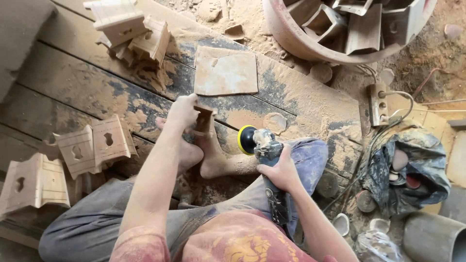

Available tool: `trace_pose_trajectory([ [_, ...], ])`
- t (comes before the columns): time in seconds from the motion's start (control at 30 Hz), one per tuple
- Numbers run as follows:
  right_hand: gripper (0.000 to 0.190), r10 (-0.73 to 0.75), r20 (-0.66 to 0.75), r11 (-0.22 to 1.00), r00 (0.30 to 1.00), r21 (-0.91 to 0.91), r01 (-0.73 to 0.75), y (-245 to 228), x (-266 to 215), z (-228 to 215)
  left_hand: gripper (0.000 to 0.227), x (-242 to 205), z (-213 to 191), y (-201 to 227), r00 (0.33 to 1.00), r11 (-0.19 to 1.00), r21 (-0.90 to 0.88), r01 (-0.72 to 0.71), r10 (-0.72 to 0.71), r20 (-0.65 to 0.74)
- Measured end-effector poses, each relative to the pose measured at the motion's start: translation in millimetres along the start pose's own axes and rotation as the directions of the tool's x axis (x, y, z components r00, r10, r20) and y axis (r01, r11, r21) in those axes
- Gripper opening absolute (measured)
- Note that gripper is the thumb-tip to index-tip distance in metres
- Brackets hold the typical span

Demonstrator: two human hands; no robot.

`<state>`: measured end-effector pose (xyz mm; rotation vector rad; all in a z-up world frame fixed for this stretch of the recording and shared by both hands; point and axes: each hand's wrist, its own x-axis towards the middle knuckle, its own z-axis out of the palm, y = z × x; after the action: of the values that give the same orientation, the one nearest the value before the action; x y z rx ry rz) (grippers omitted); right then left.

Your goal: Sanding small wooden components using a handheld power sander while sitting on the floor.

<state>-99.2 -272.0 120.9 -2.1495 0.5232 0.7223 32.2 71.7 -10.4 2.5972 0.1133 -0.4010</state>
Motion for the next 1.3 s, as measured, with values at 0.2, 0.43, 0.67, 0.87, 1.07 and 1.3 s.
trace_pose_trajectory([
  [0.2, 0.095, 0.016, 0.003, 1.000, 1.000, 0.017, -0.016, 3, -3, 1, 0.017, -50, 22, -45, 0.933, 0.977, -0.214, 0.002, -0.079, -0.351],
  [0.43, 0.096, 0.012, 0.019, 0.998, 1.000, -0.059, -0.011, 2, 2, 3, 0.013, -82, 32, -54, 0.877, 0.927, -0.368, 0.076, -0.238, -0.417],
  [0.67, 0.086, -0.015, 0.094, 0.995, 0.995, -0.101, 0.024, -11, -2, 10, 0.019, -77, 52, -74, 0.928, 0.933, -0.359, 0.023, -0.154, -0.340],
  [0.87, 0.083, -0.013, 0.131, 0.991, 0.991, -0.132, 0.030, -13, 4, 18, 0.033, -82, 10, -66, 0.988, 0.963, -0.267, -0.030, -0.012, -0.152],
  [1.07, 0.082, -0.041, 0.156, 0.983, 0.987, -0.170, 0.068, -26, 8, 20, 0.046, -69, -44, -3, 0.986, 0.950, -0.312, 0.026, 0.026, 0.163],
  [1.3, 0.079, -0.030, 0.179, 0.983, 0.983, -0.173, 0.061, -28, 14, 23, 0.023, -32, -14, -8, 0.940, 0.905, -0.409, 0.120, 0.029, 0.339],
])
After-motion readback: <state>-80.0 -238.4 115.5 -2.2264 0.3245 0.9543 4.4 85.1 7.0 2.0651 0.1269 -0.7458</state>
